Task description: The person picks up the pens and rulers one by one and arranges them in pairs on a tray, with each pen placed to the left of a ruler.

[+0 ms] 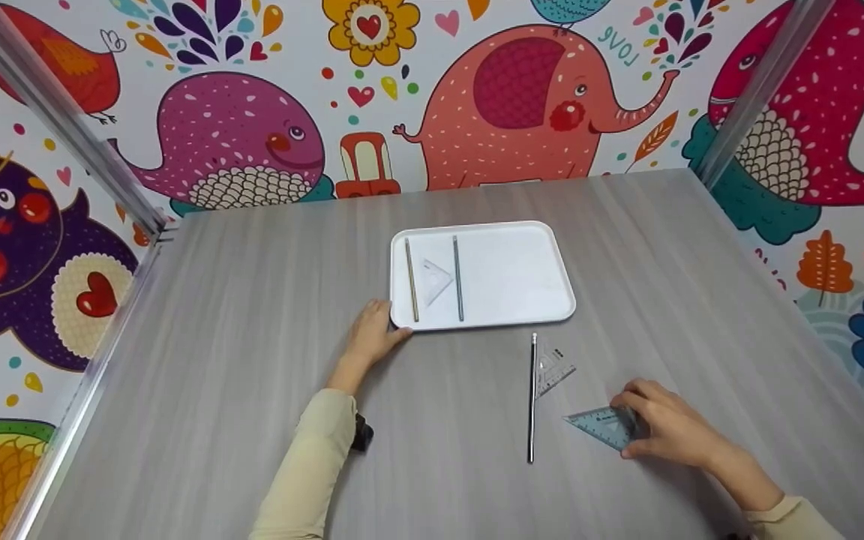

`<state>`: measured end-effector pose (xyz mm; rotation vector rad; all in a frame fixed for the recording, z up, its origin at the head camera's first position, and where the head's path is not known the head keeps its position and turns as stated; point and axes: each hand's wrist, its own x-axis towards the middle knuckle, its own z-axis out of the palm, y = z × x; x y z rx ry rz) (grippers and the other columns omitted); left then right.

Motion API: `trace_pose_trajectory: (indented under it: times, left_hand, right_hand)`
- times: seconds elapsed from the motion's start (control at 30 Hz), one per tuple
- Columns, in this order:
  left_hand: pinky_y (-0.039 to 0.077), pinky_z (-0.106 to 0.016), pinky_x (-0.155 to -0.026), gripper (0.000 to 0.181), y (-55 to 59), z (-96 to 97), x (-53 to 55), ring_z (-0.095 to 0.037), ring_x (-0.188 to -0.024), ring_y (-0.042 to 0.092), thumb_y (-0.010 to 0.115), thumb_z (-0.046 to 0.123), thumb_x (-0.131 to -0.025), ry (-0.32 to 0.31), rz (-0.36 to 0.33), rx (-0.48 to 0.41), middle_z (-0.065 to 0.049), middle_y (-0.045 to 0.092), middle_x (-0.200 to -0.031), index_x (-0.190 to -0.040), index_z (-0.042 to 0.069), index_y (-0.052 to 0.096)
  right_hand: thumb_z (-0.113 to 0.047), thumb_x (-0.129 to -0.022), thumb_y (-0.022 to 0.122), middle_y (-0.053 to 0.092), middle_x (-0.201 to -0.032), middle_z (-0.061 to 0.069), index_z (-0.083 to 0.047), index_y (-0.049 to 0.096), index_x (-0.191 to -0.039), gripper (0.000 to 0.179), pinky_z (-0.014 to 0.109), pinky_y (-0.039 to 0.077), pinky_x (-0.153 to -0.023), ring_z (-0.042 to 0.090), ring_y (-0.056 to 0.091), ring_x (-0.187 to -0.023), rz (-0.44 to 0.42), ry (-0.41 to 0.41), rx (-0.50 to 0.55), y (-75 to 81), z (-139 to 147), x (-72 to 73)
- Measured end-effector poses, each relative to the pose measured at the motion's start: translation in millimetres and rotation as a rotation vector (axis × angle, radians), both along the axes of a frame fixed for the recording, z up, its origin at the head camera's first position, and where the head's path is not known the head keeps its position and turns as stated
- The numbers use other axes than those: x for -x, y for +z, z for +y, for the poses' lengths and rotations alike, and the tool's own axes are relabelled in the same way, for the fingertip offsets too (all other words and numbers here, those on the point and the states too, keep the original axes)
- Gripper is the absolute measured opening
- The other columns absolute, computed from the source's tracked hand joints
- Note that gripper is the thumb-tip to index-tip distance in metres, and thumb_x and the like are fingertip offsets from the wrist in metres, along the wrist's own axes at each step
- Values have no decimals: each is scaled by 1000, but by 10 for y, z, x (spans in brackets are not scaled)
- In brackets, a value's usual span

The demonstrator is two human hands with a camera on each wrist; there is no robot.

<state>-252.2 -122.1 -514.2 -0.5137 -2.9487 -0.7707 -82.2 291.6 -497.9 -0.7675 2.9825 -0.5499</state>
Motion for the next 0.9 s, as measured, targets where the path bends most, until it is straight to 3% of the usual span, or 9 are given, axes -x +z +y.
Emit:
trace_pose_trajectory:
  times: [0.3,0.57,0.73,0.9]
  left_hand:
    - [31,-46,-102,54,-9,6,-11,-38,-122,39,68,27,-80,30,-70,11,-27,49,-124,-118,-8,51]
    - [29,-45,-104,56,-4,17,-2,-38,-123,39,67,28,-81,38,-88,22,-25,50,-124,-121,-7,49]
    - [32,-45,-101,53,-3,16,6,-37,-119,42,67,28,-81,31,-71,15,-24,53,-120,-118,-6,52]
    - [28,-45,-105,52,3,4,-2,-39,-123,38,67,27,-81,30,-71,2,-24,51,-123,-118,-6,52]
  right_hand:
    - [-37,-47,87,43,-85,-7,-11,54,-89,59,27,37,-63,11,39,-78,-103,24,-39,-2,1,160]
    - [-37,-44,87,42,-80,-7,-12,49,-84,61,27,34,-61,12,38,-75,-138,14,-69,30,-21,193]
    - [-36,-44,87,45,-80,-7,-12,49,-86,62,29,36,-62,12,41,-76,-154,14,-48,33,-16,200]
    - [-32,-48,86,47,-81,-7,-12,51,-87,57,26,38,-62,11,42,-76,-206,21,3,40,2,223]
